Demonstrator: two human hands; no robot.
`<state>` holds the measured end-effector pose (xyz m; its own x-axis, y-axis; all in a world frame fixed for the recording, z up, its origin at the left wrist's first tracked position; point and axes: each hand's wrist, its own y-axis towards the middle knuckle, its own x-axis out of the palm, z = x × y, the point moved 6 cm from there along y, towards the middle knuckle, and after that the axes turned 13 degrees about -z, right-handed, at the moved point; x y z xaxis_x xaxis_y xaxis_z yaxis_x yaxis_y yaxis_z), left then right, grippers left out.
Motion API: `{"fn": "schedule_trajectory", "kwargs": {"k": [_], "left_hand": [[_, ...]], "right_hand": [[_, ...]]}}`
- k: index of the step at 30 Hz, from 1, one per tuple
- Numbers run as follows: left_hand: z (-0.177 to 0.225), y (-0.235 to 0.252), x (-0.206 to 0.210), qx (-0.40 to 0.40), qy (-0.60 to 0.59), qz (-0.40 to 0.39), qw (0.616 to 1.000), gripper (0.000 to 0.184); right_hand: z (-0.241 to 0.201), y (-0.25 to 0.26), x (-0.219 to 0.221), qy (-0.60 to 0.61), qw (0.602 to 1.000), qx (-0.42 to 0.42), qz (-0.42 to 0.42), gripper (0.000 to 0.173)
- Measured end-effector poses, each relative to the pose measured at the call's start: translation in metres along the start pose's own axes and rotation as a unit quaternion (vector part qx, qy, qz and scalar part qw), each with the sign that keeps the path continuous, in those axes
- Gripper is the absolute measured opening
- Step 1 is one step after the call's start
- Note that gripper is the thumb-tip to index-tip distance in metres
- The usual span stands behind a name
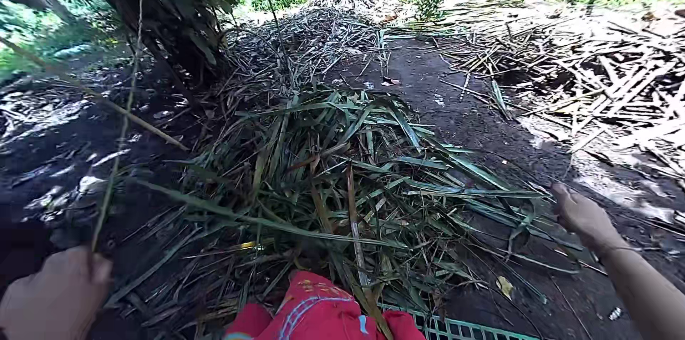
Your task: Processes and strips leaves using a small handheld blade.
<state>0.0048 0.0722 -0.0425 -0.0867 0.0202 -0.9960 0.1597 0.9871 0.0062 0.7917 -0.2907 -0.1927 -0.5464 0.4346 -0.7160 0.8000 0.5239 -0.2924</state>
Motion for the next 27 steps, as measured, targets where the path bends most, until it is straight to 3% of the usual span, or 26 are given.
{"fn": "schedule_trajectory", "kwargs": {"k": [2, 5, 8, 11, 15, 18, 23, 27], "left_hand": [[0.058, -0.002, 0.004, 0.113, -0.007, 0.127, 0.985, 0.027], [0.153, -0.014, -0.004, 0.216, -0.02, 0.206, 0.954, 0.024], [0.221, -0.029, -0.013, 0.301, -0.031, 0.266, 0.915, 0.025], [0.267, -0.048, -0.024, 0.354, -0.024, 0.312, 0.881, 0.025], [0.296, -0.067, -0.03, 0.387, -0.012, 0.346, 0.855, 0.024], [0.301, -0.075, -0.032, 0.405, -0.006, 0.343, 0.848, 0.019], [0.31, -0.077, -0.039, 0.435, -0.032, 0.311, 0.844, 0.019], [0.325, -0.082, -0.046, 0.461, -0.044, 0.35, 0.814, 0.019]], "right_hand": [[-0.068, -0.022, 0.067, 0.054, 0.984, -0.126, -0.112, 0.056], [-0.18, -0.091, 0.134, 0.084, 0.93, -0.299, -0.196, 0.057], [-0.266, -0.145, 0.162, 0.217, 0.865, -0.392, -0.225, 0.054], [-0.315, -0.174, 0.161, 0.36, 0.811, -0.42, -0.192, 0.05], [-0.327, -0.181, 0.149, 0.479, 0.767, -0.407, -0.131, 0.029], [-0.319, -0.181, 0.141, 0.494, 0.767, -0.397, -0.103, 0.01], [-0.314, -0.176, 0.134, 0.443, 0.807, -0.375, -0.107, 0.009], [-0.311, -0.17, 0.139, 0.527, 0.764, -0.353, -0.12, 0.006]]}}
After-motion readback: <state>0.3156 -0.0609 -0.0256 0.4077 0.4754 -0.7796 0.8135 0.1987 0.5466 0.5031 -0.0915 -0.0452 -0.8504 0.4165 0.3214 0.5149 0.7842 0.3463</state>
